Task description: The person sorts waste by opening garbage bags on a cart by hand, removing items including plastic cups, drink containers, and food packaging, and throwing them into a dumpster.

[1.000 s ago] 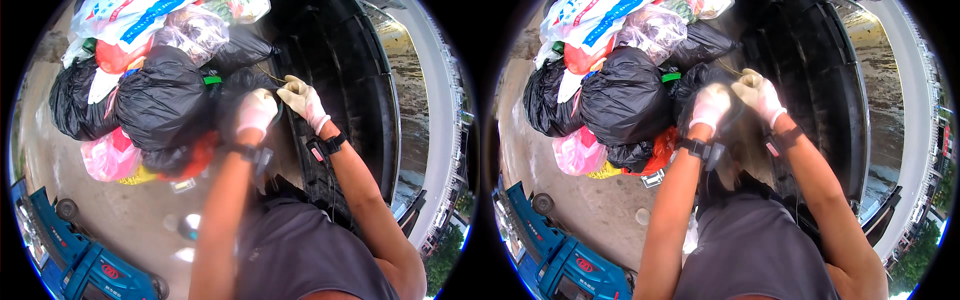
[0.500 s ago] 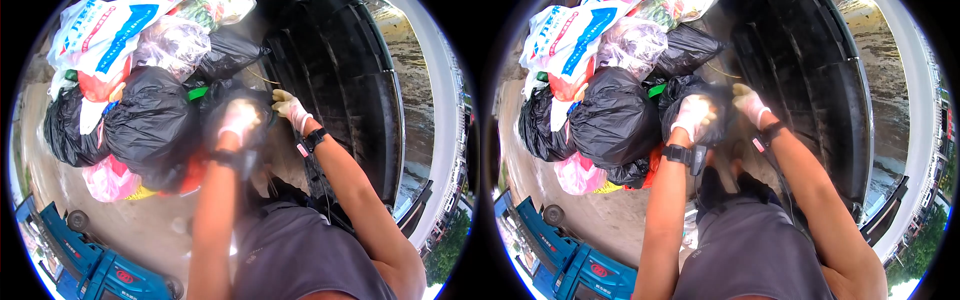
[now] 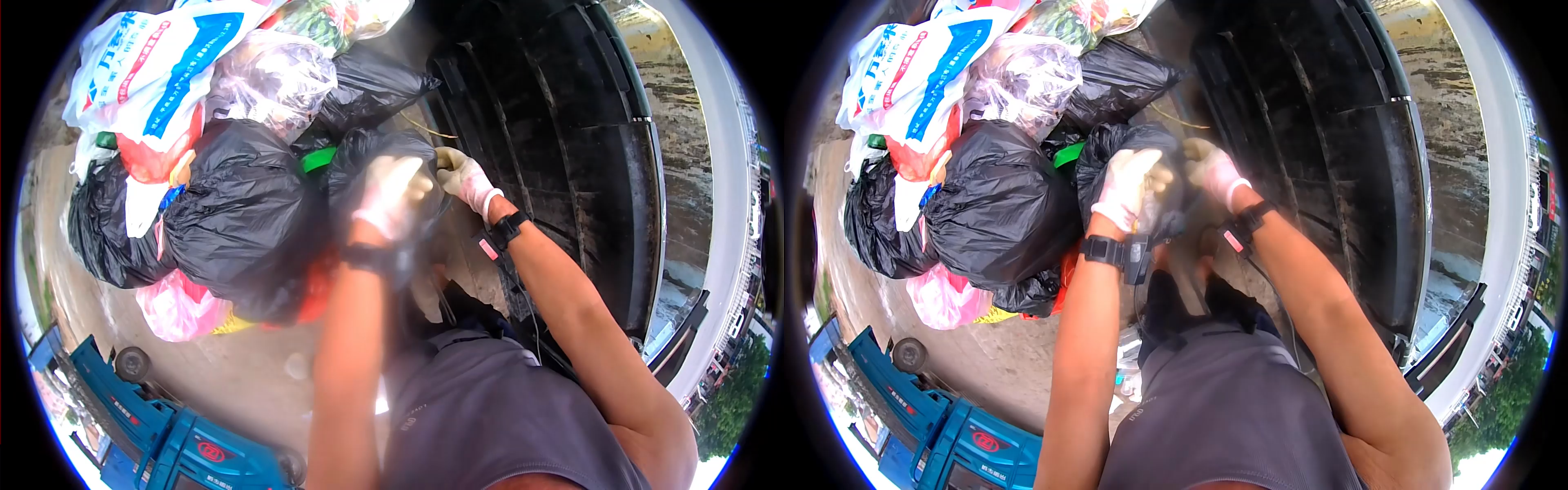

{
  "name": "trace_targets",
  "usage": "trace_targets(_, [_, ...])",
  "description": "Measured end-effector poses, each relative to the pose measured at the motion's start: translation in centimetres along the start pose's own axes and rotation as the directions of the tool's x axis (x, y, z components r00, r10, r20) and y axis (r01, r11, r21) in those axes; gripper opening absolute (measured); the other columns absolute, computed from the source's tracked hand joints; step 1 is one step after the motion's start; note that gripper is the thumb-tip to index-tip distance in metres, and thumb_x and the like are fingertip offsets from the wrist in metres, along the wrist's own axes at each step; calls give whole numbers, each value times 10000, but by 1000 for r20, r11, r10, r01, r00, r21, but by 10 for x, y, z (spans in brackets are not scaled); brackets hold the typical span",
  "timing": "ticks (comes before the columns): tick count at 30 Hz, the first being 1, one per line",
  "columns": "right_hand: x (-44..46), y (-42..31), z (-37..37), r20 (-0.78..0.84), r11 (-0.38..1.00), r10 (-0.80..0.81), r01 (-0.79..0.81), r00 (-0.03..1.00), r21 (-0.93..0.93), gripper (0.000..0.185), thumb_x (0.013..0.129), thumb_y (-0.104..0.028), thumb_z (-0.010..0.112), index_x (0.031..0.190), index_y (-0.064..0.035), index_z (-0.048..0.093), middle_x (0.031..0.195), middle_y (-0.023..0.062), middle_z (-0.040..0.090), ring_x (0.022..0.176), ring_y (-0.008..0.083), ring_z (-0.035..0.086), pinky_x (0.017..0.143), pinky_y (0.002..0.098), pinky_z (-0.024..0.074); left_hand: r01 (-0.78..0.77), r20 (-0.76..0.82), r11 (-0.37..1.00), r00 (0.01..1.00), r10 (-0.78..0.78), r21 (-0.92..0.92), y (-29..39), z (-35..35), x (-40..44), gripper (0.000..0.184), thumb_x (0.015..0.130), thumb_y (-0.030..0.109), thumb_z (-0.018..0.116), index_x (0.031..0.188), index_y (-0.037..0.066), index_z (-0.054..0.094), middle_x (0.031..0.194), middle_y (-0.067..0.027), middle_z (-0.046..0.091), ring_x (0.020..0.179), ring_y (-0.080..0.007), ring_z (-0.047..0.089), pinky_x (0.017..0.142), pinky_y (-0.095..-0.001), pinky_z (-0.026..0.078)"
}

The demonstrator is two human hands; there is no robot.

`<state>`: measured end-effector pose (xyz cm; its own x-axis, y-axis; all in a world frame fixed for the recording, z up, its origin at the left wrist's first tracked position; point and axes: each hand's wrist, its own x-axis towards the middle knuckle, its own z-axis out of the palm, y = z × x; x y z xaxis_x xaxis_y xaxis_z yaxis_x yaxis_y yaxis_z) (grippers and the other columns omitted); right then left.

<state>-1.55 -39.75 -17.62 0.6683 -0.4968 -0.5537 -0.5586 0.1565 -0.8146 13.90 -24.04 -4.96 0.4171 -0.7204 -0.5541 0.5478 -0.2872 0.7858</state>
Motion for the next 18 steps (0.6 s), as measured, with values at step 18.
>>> trace_targets(18, [-44, -61, 11, 255, 852, 264, -349, 930, 391, 613, 1082, -413, 704, 1599, -128, 541, 1415, 42, 680, 1281, 215, 670, 1087, 485, 548, -473, 26, 880, 880, 474, -45, -19, -72, -69, 150, 1022, 66, 622, 1074, -20, 733, 850, -134, 728, 706, -219, 686, 666, -358, 551])
